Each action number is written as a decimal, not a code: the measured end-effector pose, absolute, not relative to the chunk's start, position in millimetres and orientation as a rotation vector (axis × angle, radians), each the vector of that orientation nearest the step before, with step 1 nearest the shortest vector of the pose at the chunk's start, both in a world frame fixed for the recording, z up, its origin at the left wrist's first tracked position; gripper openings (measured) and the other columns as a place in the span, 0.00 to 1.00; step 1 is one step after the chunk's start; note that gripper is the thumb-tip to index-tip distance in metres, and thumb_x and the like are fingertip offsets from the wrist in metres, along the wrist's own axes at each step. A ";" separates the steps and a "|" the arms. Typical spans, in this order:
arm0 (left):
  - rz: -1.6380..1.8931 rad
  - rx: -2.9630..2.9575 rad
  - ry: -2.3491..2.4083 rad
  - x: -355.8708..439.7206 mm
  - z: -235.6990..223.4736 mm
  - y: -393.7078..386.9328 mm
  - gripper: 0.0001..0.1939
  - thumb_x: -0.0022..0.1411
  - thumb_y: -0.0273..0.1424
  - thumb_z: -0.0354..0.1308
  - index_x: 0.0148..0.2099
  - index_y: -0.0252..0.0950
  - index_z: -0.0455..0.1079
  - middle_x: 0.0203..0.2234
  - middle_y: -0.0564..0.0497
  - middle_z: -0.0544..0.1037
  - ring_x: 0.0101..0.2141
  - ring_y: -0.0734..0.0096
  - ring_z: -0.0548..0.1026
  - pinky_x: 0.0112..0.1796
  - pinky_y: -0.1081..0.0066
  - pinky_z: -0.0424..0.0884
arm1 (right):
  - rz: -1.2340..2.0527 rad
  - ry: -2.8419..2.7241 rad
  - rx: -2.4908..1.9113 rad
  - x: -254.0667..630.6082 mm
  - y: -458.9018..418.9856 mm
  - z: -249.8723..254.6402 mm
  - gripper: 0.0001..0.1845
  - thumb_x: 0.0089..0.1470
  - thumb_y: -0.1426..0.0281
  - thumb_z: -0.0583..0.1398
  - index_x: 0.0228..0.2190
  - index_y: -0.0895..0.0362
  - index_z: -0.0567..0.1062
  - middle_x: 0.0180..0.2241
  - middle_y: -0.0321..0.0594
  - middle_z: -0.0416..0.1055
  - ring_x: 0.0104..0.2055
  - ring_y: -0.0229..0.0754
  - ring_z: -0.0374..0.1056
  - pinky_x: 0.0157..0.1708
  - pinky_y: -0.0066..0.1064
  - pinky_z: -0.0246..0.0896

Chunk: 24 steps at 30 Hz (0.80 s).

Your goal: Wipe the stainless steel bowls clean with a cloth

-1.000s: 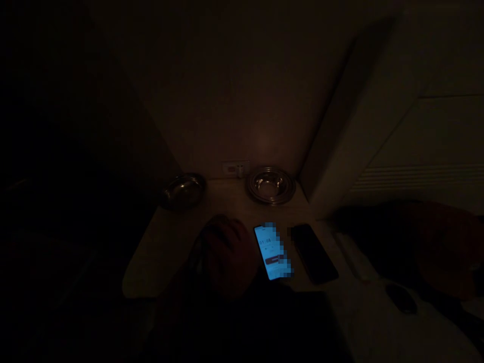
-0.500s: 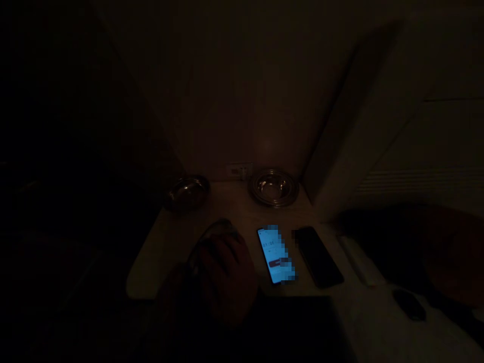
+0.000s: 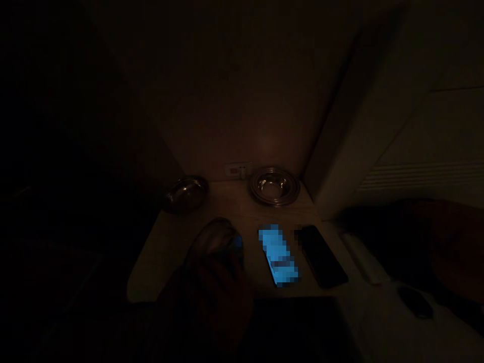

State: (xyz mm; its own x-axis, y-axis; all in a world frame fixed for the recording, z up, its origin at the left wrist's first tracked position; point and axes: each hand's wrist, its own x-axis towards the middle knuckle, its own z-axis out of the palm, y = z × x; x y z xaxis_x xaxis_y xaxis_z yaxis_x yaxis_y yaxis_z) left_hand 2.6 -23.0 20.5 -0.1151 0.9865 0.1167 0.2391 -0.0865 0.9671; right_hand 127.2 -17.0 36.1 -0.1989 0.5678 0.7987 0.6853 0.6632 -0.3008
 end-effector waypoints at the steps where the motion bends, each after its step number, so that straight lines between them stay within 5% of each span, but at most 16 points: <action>1: 1.261 1.389 1.443 3.1 21.0 -23.3 0.16 0.65 0.36 0.50 0.51 0.36 0.66 0.49 0.44 0.70 0.45 0.66 0.71 0.45 0.60 0.69 | -0.119 -1.893 -0.988 129.3 -13.8 39.8 0.14 0.58 0.71 0.52 0.43 0.55 0.74 0.46 0.39 0.74 0.53 0.44 0.63 0.61 0.47 0.46; 6: 1.258 1.351 1.477 5.8 22.5 -23.8 0.16 0.64 0.37 0.50 0.50 0.36 0.68 0.49 0.44 0.70 0.45 0.66 0.71 0.46 0.59 0.68 | 0.056 -1.925 -1.073 142.0 14.6 56.9 0.18 0.55 0.71 0.52 0.46 0.56 0.73 0.48 0.44 0.71 0.53 0.50 0.60 0.55 0.53 0.53; 11: 1.270 1.334 1.472 8.5 23.6 -23.9 0.16 0.64 0.37 0.51 0.51 0.35 0.67 0.48 0.44 0.70 0.45 0.65 0.71 0.46 0.59 0.69 | 0.161 -1.869 -1.135 141.0 23.3 61.0 0.18 0.55 0.73 0.51 0.45 0.58 0.73 0.48 0.45 0.71 0.52 0.49 0.61 0.52 0.48 0.59; 19: 1.261 1.322 1.488 6.8 21.9 -26.6 0.15 0.65 0.37 0.50 0.50 0.36 0.68 0.49 0.44 0.70 0.45 0.66 0.71 0.46 0.60 0.69 | 0.064 -1.903 -1.047 138.6 7.4 52.3 0.17 0.56 0.71 0.52 0.46 0.56 0.73 0.48 0.42 0.71 0.54 0.48 0.60 0.59 0.52 0.46; 24: 1.280 1.302 1.473 8.1 17.4 -26.1 0.17 0.64 0.37 0.51 0.51 0.34 0.67 0.47 0.45 0.71 0.44 0.65 0.71 0.45 0.60 0.69 | 0.413 -1.819 -1.226 155.4 57.1 51.1 0.17 0.57 0.74 0.50 0.42 0.57 0.76 0.42 0.44 0.74 0.45 0.44 0.67 0.49 0.44 0.62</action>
State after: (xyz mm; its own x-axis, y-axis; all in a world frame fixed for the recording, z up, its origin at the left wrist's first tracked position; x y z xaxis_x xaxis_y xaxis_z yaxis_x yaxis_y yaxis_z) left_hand 8.1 -26.1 17.4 -0.1767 0.9820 0.0663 0.2026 -0.0296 0.9788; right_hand 155.4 57.1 51.1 -0.1270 0.8685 0.4792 0.5761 0.4578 -0.6771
